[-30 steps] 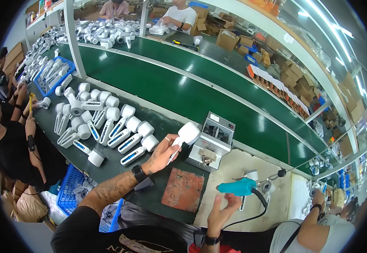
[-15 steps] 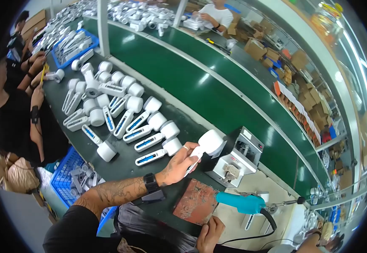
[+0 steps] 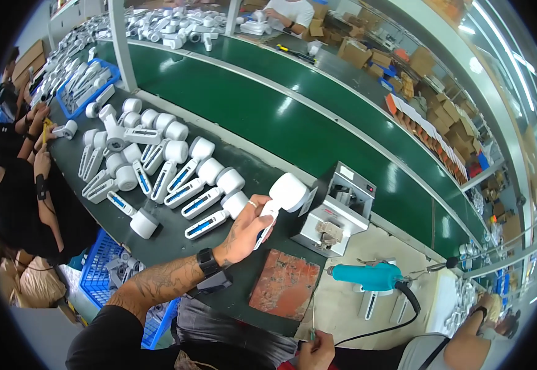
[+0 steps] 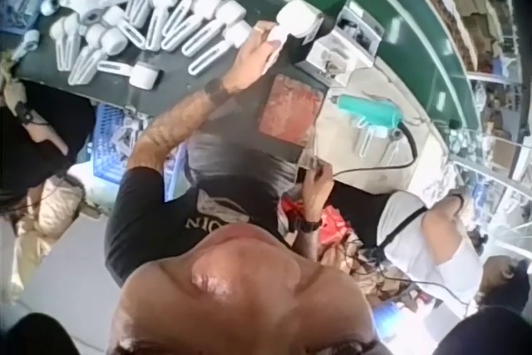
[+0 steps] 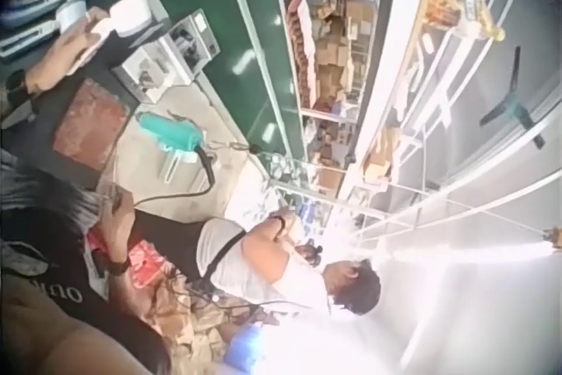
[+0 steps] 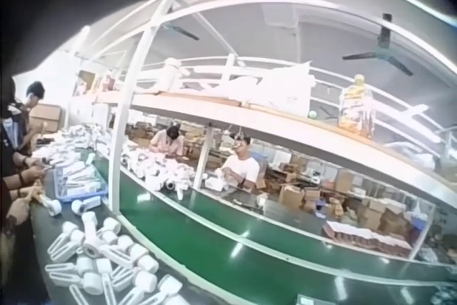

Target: The person picks up a handheld fan, places it on a block, and uses a power tool to drive a screw into the casing. They then use a thin metal tool to pry at the seam of the fan's handle before setting it aside and repeating the process with another fan.

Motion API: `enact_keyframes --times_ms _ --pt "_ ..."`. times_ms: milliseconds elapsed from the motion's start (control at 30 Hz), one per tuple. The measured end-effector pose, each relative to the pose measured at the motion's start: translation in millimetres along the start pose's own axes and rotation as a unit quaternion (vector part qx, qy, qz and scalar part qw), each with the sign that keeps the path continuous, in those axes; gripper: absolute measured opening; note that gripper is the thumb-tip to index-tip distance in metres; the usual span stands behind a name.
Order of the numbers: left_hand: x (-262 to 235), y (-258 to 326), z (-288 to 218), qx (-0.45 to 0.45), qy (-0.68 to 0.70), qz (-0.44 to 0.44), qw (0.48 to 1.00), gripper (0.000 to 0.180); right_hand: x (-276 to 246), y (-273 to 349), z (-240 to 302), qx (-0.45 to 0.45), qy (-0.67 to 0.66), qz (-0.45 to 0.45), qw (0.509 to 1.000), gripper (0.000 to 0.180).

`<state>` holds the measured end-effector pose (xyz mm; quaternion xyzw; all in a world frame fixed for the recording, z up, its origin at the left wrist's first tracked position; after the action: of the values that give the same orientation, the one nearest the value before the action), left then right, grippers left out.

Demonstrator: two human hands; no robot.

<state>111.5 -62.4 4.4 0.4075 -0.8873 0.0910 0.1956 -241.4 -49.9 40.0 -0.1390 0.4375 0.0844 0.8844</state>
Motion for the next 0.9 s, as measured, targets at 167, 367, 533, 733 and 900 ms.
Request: enact_keyframes --times_ms 167,367,533,733,900 --pt "7.3 5.2 1.8 0.017 -0.045 0.020 0.999 0.032 -2.9 40.0 -88.5 0.220 -0.237 -0.030 0.946 0.022" --pt "11.4 13.9 -20.9 0.079 -0.078 0.016 0.994 0.035 -8.8 13.0 24.9 -0.057 -0.127 -0.086 0.986 0.035" --pt "15.5 6.2 -5.8 0.086 -0.147 0.039 0.985 0.047 13.7 -44.8 98.3 -0.110 -0.201 -0.100 0.968 0.028" --pt "16.6 18.2 -15.3 0.154 -0.226 0.022 0.962 0.050 24.8 -51.2 116.8 -0.193 -0.206 -0.128 0.951 0.027" --pt "21.7 23.0 -23.0 0.182 -0.242 0.036 0.952 0.049 26.9 -53.1 117.0 -0.193 -0.205 -0.125 0.951 0.026"
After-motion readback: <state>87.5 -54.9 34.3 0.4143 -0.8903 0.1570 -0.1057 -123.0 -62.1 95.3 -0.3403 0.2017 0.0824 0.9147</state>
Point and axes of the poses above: each hand's wrist, its own y-axis away from the middle knuckle, its own x-axis out of the palm, z = x × y, the point moved 10 cm from there along -y, towards the middle knuckle, and after that the axes turned 14 degrees about -z, right-handed, at the moved point
